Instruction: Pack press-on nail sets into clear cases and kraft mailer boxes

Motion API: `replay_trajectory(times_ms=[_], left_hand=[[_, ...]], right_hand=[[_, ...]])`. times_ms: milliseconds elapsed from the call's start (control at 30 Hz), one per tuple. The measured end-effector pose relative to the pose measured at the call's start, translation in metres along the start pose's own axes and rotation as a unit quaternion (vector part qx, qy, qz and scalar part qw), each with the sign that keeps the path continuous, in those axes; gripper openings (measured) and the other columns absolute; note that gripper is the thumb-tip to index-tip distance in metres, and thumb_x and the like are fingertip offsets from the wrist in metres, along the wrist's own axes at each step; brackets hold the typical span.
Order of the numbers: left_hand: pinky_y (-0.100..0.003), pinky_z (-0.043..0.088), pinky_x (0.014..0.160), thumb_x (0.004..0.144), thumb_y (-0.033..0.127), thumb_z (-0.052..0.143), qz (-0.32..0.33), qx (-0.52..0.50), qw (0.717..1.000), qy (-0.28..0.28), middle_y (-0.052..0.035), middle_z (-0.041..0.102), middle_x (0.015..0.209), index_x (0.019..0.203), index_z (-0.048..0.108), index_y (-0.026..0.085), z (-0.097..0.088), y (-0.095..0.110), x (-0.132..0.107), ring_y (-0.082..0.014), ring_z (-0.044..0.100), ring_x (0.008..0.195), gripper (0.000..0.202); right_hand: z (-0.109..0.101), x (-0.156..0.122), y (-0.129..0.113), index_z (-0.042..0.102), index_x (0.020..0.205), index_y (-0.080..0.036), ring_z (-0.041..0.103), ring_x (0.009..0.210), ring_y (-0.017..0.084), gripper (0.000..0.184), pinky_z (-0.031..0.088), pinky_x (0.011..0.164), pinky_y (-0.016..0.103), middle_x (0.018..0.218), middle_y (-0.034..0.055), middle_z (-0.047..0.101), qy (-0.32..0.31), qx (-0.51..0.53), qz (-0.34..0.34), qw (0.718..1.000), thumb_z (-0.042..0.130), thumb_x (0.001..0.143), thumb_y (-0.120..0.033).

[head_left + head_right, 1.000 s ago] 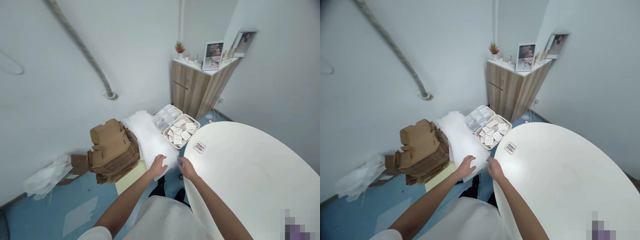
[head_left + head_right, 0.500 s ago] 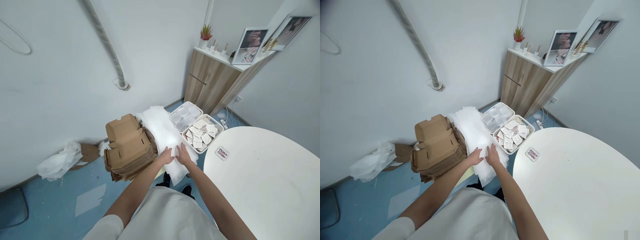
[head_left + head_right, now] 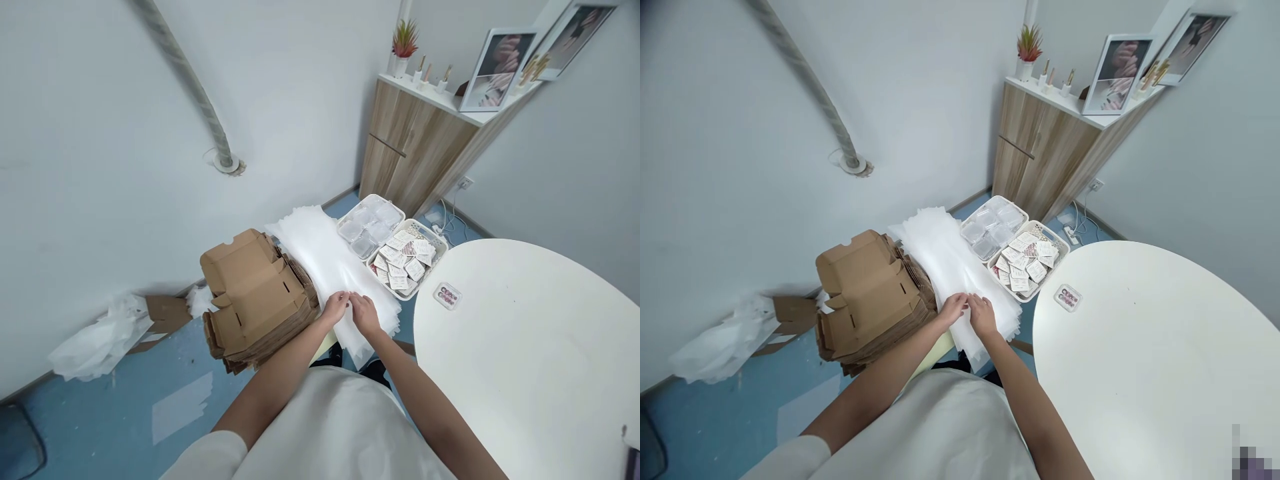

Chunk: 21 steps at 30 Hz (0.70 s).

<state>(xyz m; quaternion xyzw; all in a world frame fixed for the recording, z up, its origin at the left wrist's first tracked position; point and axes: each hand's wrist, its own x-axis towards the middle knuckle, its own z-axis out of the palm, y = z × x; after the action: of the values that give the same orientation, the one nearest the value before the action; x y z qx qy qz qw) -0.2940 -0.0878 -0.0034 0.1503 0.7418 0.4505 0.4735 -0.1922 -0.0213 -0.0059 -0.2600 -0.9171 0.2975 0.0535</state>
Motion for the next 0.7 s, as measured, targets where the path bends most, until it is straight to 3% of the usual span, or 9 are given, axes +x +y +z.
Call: replay_trajectory(times_ms=[200, 333, 433, 600, 700], left_hand=[[-0.022, 0.044, 0.055, 0.073, 0.037, 0.051, 0.01, -0.106, 0.994, 0.028, -0.0029, 0.061, 0.071, 0.075, 0.057, 0.015, 0.003, 0.006, 0.003, -0.0105, 0.056, 0.06, 0.023], [-0.021, 0.043, 0.052, 0.071, 0.033, 0.052, 0.018, -0.105, 0.993, 0.046, 0.0015, 0.054, 0.058, 0.064, 0.053, 0.016, 0.003, 0.009, 0.001, -0.0087, 0.053, 0.052, 0.019], [-0.022, 0.043, 0.053, 0.071, 0.032, 0.051, 0.035, -0.103, 0.993, 0.038, 0.0019, 0.053, 0.057, 0.062, 0.052, 0.016, 0.007, 0.011, -0.002, -0.0087, 0.053, 0.051, 0.019], [-0.024, 0.044, 0.059, 0.074, 0.037, 0.046, 0.092, -0.047, 0.995, 0.0, 0.0011, 0.052, 0.055, 0.059, 0.052, 0.016, 0.016, 0.011, -0.01, -0.0118, 0.055, 0.056, 0.026], [-0.028, 0.044, 0.072, 0.077, 0.039, 0.041, 0.117, 0.03, 0.993, 0.018, -0.0034, 0.059, 0.072, 0.071, 0.057, 0.016, 0.02, 0.012, -0.015, -0.0166, 0.057, 0.073, 0.029]], right_hand=[[-0.016, -0.009, -0.011, 0.058, 0.09, -0.021, 0.041, 0.116, 0.02, 0.027, 0.036, 0.091, 0.037, 0.119, 0.0055, 0.051, 0.011, 0.058, -0.073, 0.996, 0.041, 0.071, -0.01], [-0.033, -0.007, -0.012, 0.055, 0.091, -0.02, 0.04, 0.116, 0.023, 0.021, 0.033, 0.093, 0.039, 0.119, 0.008, 0.049, 0.083, 0.064, -0.029, 0.994, 0.047, 0.072, -0.022], [-0.046, 0.003, -0.011, 0.05, 0.097, -0.019, 0.042, 0.113, 0.024, 0.029, 0.034, 0.091, 0.039, 0.12, 0.011, 0.046, 0.157, 0.068, 0.043, 0.984, 0.051, 0.071, -0.032], [-0.058, 0.014, -0.009, 0.049, 0.094, -0.02, 0.056, 0.079, 0.018, 0.02, 0.042, 0.071, 0.031, 0.084, 0.0036, 0.06, 0.096, 0.08, 0.071, 0.99, 0.04, 0.077, -0.025], [-0.065, 0.007, -0.004, 0.052, 0.09, -0.02, 0.055, 0.074, 0.017, 0.021, 0.041, 0.067, 0.029, 0.081, 0.0035, 0.059, 0.11, 0.058, 0.09, 0.988, 0.035, 0.079, -0.02]])
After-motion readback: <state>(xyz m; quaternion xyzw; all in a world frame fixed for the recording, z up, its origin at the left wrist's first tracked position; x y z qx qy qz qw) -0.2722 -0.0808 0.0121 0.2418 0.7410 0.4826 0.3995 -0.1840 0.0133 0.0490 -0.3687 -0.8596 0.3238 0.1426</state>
